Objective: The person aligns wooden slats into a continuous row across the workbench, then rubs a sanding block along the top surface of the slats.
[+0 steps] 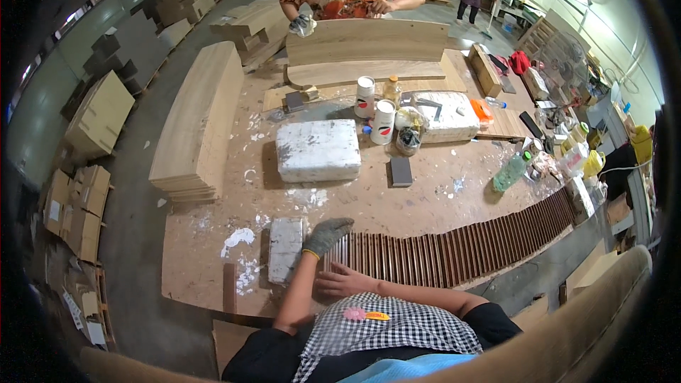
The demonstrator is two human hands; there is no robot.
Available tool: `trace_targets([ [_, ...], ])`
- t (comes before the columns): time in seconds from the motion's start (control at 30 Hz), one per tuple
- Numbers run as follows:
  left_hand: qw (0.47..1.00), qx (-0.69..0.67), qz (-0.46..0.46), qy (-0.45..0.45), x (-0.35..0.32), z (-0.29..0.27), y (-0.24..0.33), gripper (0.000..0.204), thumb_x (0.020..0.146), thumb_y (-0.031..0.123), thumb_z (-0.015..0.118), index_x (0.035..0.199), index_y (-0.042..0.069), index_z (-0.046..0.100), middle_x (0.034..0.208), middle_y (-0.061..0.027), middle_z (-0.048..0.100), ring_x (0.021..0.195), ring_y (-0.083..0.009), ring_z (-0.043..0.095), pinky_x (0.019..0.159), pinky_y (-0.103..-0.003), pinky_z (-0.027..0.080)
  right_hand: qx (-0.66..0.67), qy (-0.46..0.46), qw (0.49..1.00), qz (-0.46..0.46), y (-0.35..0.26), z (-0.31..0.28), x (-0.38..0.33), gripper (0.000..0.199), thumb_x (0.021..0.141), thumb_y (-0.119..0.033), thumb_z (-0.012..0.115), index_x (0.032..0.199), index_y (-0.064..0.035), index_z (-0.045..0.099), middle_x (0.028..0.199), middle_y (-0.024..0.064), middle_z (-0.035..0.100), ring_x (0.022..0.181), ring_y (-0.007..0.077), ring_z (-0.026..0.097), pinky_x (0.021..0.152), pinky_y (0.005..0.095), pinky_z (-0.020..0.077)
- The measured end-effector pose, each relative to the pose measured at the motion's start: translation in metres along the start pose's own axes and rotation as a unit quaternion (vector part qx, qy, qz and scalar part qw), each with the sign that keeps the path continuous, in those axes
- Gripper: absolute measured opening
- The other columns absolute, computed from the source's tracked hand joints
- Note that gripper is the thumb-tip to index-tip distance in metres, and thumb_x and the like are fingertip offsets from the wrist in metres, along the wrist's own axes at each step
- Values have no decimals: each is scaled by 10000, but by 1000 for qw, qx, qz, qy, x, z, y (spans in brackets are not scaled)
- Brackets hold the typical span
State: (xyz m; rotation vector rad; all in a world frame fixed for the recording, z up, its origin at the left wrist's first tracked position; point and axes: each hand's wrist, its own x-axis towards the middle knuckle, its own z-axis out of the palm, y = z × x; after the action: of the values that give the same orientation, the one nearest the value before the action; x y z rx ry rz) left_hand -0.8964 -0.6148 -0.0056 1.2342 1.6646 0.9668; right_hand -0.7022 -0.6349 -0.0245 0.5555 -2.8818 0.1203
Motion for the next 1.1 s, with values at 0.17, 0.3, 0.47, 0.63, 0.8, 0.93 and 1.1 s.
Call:
trace_targets([
  [0.17,993,7,52,-104,0,-11,-6,354,947,315,691,1222,93,716,1240,-109,708,1135,-230,667,998,-342,504,35,4,999,31,-5,9,8,452,906,-245,547,1345,-138,559,1299,89,534,1404,290,397,1215,581,253],
  [0.3,988,25,38,-150,7,-11,-7,326,929,301,714,1201,121,730,1224,-99,716,1120,-226,671,993,-343,507,43,0,998,50,-5,-1,10,451,896,-242,543,1329,-117,565,1308,108,529,1418,291,385,1235,563,219],
  [0.47,989,42,22,-143,3,-8,-10,328,933,363,687,1172,146,747,1218,-88,717,1130,-240,666,1017,-356,493,47,6,998,48,-6,-2,8,443,880,-203,547,1307,-86,573,1312,127,525,1434,300,369,1245,571,195],
  [0.63,984,126,46,-117,-1,-10,-20,460,937,522,600,1189,164,742,1238,-81,705,1162,-276,649,1047,-383,471,20,-28,999,7,-2,8,6,440,874,-210,559,1292,-73,555,1449,108,475,1468,311,333,1260,547,165],
  [0.8,988,109,7,-107,-12,-7,-13,463,930,517,611,1174,148,747,1248,-95,699,1173,-280,640,1046,-388,469,80,-1,997,15,-7,9,4,429,882,-180,548,1299,-81,560,1417,114,495,1464,311,343,1250,547,193],
  [0.93,975,128,181,-2,-10,-1,-17,270,942,273,703,1137,93,750,1237,-93,701,1132,-229,667,1016,-374,520,94,21,995,21,-4,9,2,423,907,-138,531,1326,-83,560,1412,118,506,1460,321,355,1242,554,213],
  [1.1,912,356,205,-2,-21,-1,23,387,962,242,589,1322,104,615,1445,-99,563,1388,-303,447,1196,-512,281,91,9,989,116,-9,-21,-15,482,942,-177,506,1416,-89,511,1524,129,435,1474,311,337,1245,542,204],
])
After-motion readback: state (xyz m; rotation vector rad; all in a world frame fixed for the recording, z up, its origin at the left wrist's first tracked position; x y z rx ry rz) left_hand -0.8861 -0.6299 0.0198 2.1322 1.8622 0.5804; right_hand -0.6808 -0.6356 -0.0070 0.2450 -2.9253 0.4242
